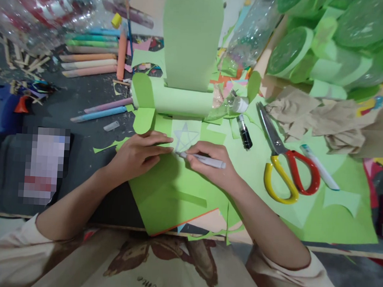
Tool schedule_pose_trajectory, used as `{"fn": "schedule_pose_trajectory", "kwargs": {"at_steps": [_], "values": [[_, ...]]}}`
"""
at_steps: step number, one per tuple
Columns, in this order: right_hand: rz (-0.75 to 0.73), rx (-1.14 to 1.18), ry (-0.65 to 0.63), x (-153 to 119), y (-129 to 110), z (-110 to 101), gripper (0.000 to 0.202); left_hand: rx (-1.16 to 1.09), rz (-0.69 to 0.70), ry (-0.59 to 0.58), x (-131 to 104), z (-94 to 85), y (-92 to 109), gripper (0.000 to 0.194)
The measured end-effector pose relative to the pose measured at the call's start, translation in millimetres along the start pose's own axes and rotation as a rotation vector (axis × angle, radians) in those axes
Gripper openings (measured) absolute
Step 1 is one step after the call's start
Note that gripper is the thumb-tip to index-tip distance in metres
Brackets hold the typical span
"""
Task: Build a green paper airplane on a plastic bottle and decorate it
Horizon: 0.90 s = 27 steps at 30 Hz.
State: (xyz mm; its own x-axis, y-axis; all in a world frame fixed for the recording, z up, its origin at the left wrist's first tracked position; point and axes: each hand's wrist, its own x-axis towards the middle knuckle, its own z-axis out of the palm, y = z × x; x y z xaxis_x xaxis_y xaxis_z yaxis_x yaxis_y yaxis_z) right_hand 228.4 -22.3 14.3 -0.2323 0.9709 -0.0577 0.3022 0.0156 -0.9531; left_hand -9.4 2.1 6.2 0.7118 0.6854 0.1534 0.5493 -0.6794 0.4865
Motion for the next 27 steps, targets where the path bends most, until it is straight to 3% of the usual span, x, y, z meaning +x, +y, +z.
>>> {"fn": "schedule_pose_trajectory", "kwargs": {"at_steps": [5, 20, 24, 27], "values": [[0.015, 0.009, 0.14, 1.8, 0.0, 2.6, 0.007, -0.011, -0.007, 0.003, 1.2, -1.1, 1.0, 0.036], [0.026, 0.026, -0.014, 1.4, -1.0, 0.5, 0.018, -0.01, 0.011, 0.014, 0.6, -0.4, 0.1, 0.035], [0.065, 0.052, 0.118, 1.6, -0.8, 0.6, 0.017, -0.011, 0.021, 0.031, 0.8, -1.3, 0.1, 0.035], [0.07, 0.036, 0.139, 2.6, -0.9, 0.6, 0.013, -0.014, 0.025, 0.034, 1.0, -1.9, 0.1, 0.036]]}}
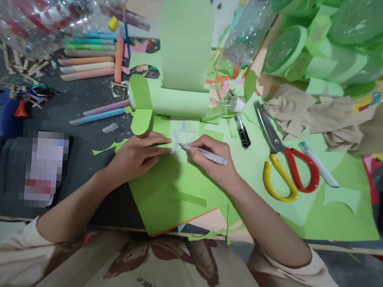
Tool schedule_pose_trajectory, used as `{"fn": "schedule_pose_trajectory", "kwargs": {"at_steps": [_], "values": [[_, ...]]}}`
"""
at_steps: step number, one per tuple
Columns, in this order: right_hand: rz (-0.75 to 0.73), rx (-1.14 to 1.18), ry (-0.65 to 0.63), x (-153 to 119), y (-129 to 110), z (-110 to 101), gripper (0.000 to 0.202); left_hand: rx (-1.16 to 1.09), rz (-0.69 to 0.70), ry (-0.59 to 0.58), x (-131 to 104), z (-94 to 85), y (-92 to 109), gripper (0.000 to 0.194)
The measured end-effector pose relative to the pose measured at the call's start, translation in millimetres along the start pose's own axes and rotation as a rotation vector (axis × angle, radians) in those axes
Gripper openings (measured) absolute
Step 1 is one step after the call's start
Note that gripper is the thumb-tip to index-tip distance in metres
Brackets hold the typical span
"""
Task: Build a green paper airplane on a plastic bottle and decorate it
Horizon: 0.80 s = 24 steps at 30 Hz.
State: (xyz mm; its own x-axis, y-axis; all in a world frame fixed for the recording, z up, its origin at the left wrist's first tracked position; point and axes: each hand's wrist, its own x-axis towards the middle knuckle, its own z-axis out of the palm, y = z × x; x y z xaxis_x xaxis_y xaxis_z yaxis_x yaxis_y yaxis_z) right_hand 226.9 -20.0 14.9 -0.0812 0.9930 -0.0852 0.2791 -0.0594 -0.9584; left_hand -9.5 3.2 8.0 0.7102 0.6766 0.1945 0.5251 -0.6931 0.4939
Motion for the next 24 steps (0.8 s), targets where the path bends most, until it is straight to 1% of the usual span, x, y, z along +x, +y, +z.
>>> {"fn": "schedule_pose_trajectory", "kwargs": {"at_steps": [3, 6, 9, 12, 14, 18, 22, 24], "values": [[-0.005, -0.028, -0.019, 0.6, 0.3, 0.1, 0.013, 0.002, -0.02, -0.02, 0.3, 0.4, -0.4, 0.036], [-0.028, -0.045, -0.035, 0.4, 0.9, 0.3, 0.014, 0.0, -0.004, 0.002, 0.7, 1.4, -0.6, 0.035], [-0.047, -0.04, -0.082, 0.1, 0.6, 0.4, 0.017, -0.002, 0.009, 0.022, 1.1, 1.5, -0.1, 0.035], [-0.035, -0.026, -0.129, -0.1, 0.2, -0.1, 0.021, 0.005, 0.002, 0.004, 1.1, 0.5, 0.6, 0.036], [-0.018, -0.01, -0.111, -0.1, 0.4, -0.6, 0.021, 0.007, 0.003, 0.006, 1.0, 0.1, 0.6, 0.036], [-0.004, 0.012, -0.017, 0.0, 1.6, -0.7, 0.016, -0.004, 0.004, 0.006, 0.2, 0.4, -0.5, 0.035], [-0.006, -0.013, -0.03, -0.1, 2.0, 0.1, 0.016, 0.005, -0.03, -0.045, -0.9, 1.1, -0.8, 0.036], [-0.01, -0.033, -0.04, -0.2, 1.3, 0.3, 0.017, 0.008, -0.037, -0.051, -1.0, 0.9, -0.7, 0.036]]}}
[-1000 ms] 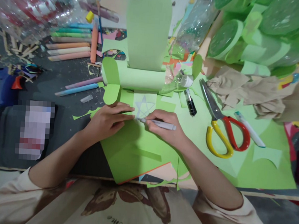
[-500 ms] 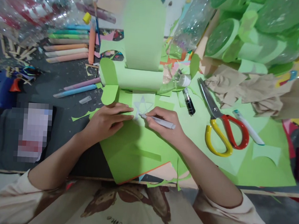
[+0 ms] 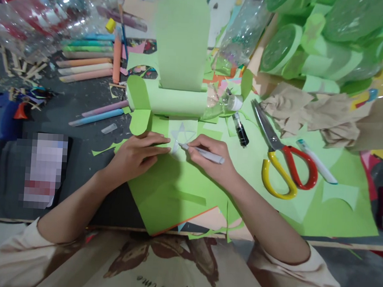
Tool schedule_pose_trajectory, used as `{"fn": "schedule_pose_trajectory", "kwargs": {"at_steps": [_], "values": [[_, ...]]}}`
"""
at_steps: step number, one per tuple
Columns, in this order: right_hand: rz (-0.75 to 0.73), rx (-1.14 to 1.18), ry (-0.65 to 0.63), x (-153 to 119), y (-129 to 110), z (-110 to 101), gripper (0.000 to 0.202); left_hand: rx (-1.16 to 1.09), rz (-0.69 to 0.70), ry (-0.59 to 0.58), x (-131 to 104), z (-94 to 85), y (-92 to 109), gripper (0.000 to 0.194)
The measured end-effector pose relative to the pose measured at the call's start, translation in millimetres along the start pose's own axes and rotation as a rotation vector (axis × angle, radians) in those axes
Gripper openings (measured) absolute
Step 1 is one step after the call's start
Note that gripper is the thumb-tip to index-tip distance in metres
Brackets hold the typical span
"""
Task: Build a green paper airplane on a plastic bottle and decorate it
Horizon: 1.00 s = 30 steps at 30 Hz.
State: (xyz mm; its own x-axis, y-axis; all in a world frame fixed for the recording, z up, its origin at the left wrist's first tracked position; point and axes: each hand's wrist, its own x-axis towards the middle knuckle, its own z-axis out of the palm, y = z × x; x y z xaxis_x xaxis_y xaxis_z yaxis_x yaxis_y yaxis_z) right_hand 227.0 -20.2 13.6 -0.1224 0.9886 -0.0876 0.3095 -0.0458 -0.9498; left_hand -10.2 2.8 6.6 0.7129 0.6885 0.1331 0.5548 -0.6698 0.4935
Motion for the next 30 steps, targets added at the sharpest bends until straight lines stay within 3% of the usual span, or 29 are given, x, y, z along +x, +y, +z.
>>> {"fn": "schedule_pose_trajectory", "kwargs": {"at_steps": [5, 12, 18, 24, 30], "values": [[-0.005, 0.019, -0.062, -0.1, -2.9, 0.1, 0.018, -0.009, 0.016, 0.018, 0.6, -0.5, 0.0, 0.036], [0.046, 0.029, 0.054, 0.6, -3.1, 1.6, 0.015, 0.019, -0.012, -0.014, -0.6, 0.2, 0.5, 0.035], [0.038, 0.016, 0.003, 0.2, -3.7, 0.8, 0.017, 0.016, -0.007, 0.0, -0.6, 0.7, 0.6, 0.034], [0.031, 0.063, 0.07, 0.6, -2.5, 1.1, 0.013, 0.009, 0.02, 0.028, -0.4, 1.8, -0.3, 0.033], [0.028, 0.026, 0.031, -0.7, -2.3, 1.0, 0.012, 0.016, -0.003, 0.016, 0.1, 0.3, 0.6, 0.033]]}}
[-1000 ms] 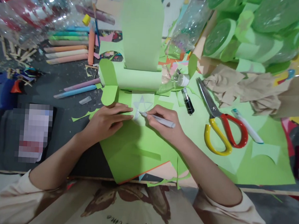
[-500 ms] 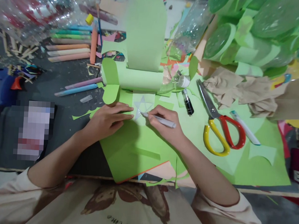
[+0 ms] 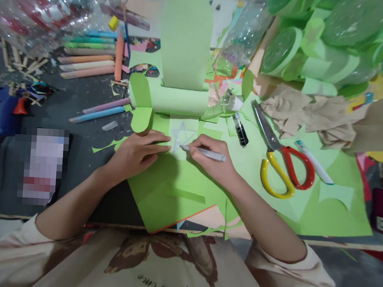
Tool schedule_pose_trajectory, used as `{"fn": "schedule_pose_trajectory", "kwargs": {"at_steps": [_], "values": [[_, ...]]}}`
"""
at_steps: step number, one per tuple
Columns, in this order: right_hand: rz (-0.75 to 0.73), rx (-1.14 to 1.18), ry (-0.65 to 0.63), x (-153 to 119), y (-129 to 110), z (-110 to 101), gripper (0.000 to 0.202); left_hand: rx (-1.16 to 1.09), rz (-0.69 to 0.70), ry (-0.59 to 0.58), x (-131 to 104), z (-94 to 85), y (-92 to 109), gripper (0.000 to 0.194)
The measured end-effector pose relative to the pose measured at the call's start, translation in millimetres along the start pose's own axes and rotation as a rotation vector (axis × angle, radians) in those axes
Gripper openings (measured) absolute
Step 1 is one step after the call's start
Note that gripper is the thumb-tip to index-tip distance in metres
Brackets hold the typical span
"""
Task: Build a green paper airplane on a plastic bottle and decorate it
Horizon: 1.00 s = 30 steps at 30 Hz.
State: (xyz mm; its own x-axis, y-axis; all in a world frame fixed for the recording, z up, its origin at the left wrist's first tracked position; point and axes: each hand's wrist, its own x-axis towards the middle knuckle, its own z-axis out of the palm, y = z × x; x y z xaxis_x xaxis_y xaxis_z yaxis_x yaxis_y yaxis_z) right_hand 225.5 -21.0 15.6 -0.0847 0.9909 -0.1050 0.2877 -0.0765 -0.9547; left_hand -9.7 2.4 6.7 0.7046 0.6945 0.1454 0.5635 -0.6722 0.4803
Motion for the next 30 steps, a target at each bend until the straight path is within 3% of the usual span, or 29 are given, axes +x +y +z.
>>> {"fn": "schedule_pose_trajectory", "kwargs": {"at_steps": [7, 22, 27, 30], "values": [[-0.005, 0.028, 0.041, -0.4, 0.6, 0.7, 0.013, -0.004, 0.054, 0.063, 0.0, 0.7, -0.4, 0.034], [-0.019, 0.021, 0.032, -0.9, -0.3, 1.3, 0.014, -0.013, 0.017, 0.008, -0.3, 0.5, -0.9, 0.034], [-0.037, 0.081, -0.033, -0.6, 3.0, -0.3, 0.011, -0.015, 0.02, 0.015, -0.3, 0.5, -0.9, 0.034], [-0.049, 0.13, 0.052, 1.5, 6.7, -2.6, 0.012, -0.009, 0.007, 0.0, -0.1, 0.4, -0.5, 0.034]]}}
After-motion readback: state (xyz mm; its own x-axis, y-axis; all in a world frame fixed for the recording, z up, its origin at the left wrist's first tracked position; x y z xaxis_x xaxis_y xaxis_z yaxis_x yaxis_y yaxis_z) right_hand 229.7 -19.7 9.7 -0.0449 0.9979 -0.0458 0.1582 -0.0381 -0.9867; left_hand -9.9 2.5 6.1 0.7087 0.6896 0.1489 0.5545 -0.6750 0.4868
